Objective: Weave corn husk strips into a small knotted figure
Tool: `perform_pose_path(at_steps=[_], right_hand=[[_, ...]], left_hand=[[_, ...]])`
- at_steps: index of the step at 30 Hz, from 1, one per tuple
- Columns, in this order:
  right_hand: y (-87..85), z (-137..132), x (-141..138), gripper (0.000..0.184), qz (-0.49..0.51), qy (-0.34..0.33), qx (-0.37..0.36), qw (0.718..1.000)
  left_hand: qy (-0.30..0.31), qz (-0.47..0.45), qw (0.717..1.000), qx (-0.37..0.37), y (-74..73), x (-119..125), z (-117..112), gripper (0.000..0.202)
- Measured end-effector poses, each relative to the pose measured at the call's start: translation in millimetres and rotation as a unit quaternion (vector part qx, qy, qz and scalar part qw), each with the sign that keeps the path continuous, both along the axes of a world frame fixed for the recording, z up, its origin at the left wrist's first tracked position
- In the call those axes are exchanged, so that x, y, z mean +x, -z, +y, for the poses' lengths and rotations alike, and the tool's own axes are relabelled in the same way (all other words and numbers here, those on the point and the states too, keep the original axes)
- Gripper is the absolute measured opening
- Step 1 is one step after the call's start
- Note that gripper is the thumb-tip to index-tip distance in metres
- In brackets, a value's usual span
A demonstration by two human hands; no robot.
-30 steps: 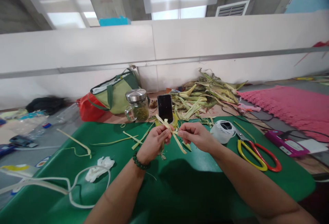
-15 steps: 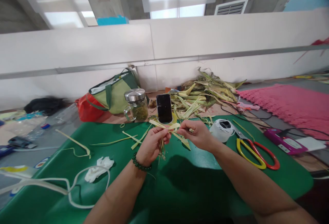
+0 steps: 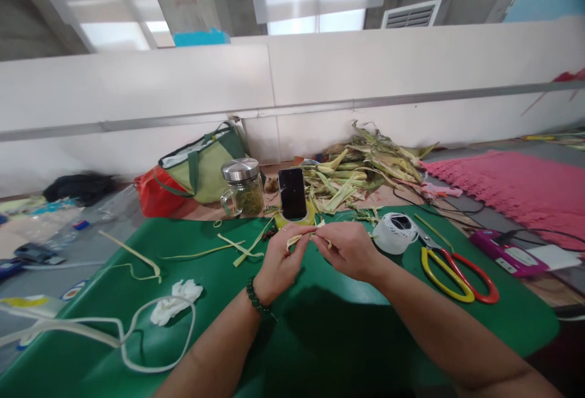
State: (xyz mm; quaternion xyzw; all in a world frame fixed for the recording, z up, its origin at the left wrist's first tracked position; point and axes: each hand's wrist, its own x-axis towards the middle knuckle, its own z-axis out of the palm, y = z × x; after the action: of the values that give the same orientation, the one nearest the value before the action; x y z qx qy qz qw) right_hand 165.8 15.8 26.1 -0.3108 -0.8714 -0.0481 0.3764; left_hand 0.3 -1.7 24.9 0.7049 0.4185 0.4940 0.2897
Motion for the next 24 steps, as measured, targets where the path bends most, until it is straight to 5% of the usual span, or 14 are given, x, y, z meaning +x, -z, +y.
perform_pose_path(at_steps=[8, 12, 19, 24], right_hand=[[4.9, 2, -2, 0.035, 0.005, -0.03, 0.067, 0.997], [6.7, -1, -8, 0.034, -0.007, -0.006, 0.107, 0.994], [2.4, 2, -2, 0.029, -0.012, 0.005, 0.12, 0.993], [0.1, 8, 4, 0.024, -0.036, -0.013, 0.107, 0.994]], left_hand=[[-0.007, -0.148, 0.978, -0.149, 1.5, -7, 9, 0.03], [-0.027, -0.214, 0.967, -0.139, 8.3, -4, 9, 0.031], [0.061, -0.049, 0.996, -0.053, -1.8, -8, -3, 0.037], [0.03, 0.007, 0.999, 0.01, 1.5, -10, 0, 0.044]])
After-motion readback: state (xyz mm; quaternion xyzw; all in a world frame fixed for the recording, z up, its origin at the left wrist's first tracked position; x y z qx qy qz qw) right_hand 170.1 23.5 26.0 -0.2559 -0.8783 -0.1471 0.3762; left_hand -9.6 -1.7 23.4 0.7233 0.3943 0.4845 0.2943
